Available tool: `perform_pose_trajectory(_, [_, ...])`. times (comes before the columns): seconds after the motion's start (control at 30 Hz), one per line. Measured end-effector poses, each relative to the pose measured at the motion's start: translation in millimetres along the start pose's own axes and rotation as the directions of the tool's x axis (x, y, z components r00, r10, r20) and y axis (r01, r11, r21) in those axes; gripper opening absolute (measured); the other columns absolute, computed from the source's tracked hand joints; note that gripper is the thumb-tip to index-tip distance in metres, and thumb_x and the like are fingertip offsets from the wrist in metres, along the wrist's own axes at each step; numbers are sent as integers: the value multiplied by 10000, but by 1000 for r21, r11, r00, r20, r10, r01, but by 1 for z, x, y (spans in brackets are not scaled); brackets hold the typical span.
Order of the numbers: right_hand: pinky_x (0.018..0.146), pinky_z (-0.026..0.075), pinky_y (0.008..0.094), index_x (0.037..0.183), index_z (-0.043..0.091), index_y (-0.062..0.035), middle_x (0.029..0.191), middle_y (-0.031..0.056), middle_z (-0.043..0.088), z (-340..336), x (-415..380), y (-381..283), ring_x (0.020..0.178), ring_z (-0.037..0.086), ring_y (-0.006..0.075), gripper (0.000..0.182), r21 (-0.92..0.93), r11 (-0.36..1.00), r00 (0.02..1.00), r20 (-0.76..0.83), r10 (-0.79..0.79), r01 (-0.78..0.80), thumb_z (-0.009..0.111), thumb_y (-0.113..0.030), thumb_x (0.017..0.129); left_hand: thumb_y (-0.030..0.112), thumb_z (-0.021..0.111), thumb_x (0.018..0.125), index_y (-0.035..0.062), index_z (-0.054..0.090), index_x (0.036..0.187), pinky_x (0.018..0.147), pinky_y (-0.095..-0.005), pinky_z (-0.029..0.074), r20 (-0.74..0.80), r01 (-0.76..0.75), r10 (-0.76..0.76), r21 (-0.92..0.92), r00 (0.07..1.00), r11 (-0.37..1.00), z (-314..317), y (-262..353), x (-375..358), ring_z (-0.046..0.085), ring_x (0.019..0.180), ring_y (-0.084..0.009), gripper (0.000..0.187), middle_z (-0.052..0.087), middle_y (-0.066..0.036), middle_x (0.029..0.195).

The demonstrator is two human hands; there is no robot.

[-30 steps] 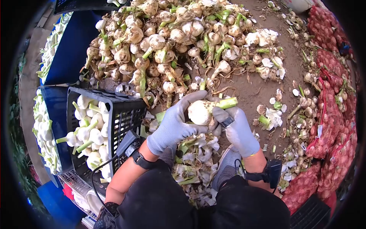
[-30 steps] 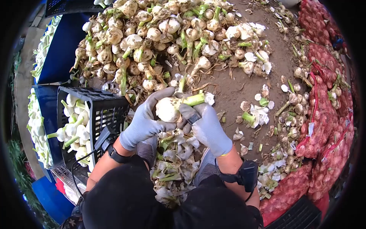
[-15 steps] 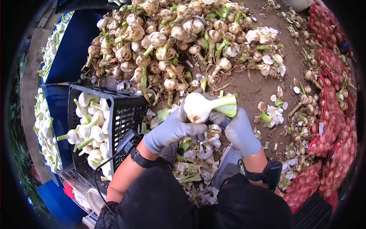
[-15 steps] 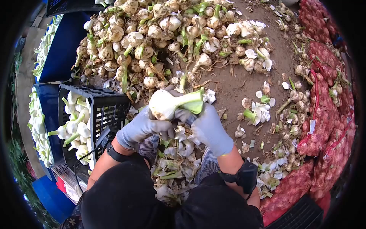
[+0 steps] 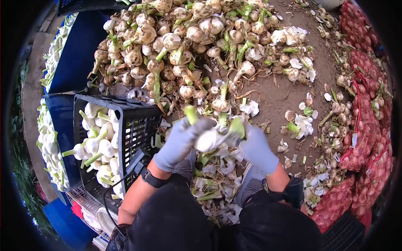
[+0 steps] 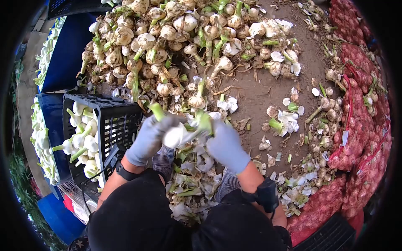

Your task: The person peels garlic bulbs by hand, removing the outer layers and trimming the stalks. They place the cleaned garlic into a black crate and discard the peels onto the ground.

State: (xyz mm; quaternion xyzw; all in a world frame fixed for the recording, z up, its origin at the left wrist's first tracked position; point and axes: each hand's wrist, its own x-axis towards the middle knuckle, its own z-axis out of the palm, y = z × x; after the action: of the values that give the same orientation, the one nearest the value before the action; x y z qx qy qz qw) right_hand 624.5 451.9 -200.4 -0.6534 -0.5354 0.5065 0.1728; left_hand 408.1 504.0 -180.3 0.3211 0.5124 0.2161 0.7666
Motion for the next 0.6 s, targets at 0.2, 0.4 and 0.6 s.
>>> perform_pose_trajectory(0.2, [761,533,452,1003,678,-58,872,221,666,14,-29,-16,847,667,365,278,-186,943,720,690,-75,277,641,-207,770,505,426,1001,54,546,1311,1040,-485,441,-118,-243,213,-564,970,790,-14,10,2,567,1205,-331,560,594,-133,1294])
perform_pose_trajectory(0.4, [791,505,420,1240,592,-118,923,160,676,9,-20,-20,869,653,326,488,-621,702,847,529,49,348,687,-130,761,133,509,976,-49,539,1257,998,-355,475,-390,-829,806,161,445,535,-32,67,-64,603,1125,-234,336,605,-153,1259])
perform_pose_trajectory(0.6, [692,512,470,1187,635,-134,800,177,648,-7,45,-24,761,643,367,383,-637,729,924,-67,-378,252,675,-177,808,-36,569,909,-62,524,1279,995,-353,467,-356,2,933,934,61,356,-56,96,-132,578,1128,-214,373,572,-156,1297])
